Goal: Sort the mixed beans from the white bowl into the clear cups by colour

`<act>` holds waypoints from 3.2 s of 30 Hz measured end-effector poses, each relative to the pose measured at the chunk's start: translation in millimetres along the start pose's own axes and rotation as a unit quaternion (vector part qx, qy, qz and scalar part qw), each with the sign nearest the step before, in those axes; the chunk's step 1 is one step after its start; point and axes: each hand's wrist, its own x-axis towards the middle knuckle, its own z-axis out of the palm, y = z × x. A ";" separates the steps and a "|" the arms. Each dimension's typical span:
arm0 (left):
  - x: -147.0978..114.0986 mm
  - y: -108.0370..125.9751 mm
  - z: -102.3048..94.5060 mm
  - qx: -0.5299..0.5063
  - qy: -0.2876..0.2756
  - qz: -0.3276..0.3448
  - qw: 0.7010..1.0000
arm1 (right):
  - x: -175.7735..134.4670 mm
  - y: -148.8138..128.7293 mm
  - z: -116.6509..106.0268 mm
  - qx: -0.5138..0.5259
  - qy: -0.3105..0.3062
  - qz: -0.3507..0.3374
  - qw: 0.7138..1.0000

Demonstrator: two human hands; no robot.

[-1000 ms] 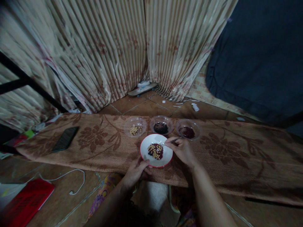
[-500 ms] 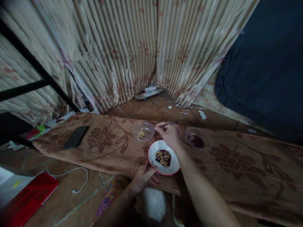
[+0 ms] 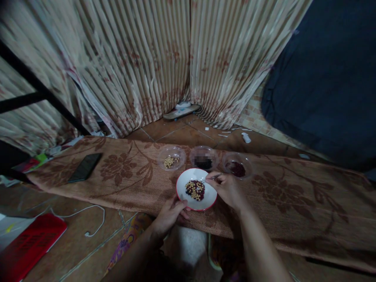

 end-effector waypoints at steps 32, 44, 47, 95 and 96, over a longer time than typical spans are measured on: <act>-0.5 0.2 0.5 0.001 -0.005 -0.003 1.000 | 8.4 -2.2 9.1 0.041 0.045 0.011 0.998; 3.0 -6.7 0.8 -0.017 -0.011 0.014 1.000 | 94.3 -61.1 59.7 0.062 0.075 -0.091 0.991; 3.1 -7.8 0.7 -0.020 -0.014 0.013 1.000 | 89.1 -58.3 56.3 0.056 0.098 -0.088 0.990; -4.5 8.3 1.4 0.005 -0.005 -0.005 1.000 | 2.6 9.7 13.4 -0.033 -0.019 0.015 0.999; -4.3 8.0 1.4 0.005 -0.006 -0.005 1.000 | 2.6 9.9 13.7 -0.034 -0.017 0.014 0.999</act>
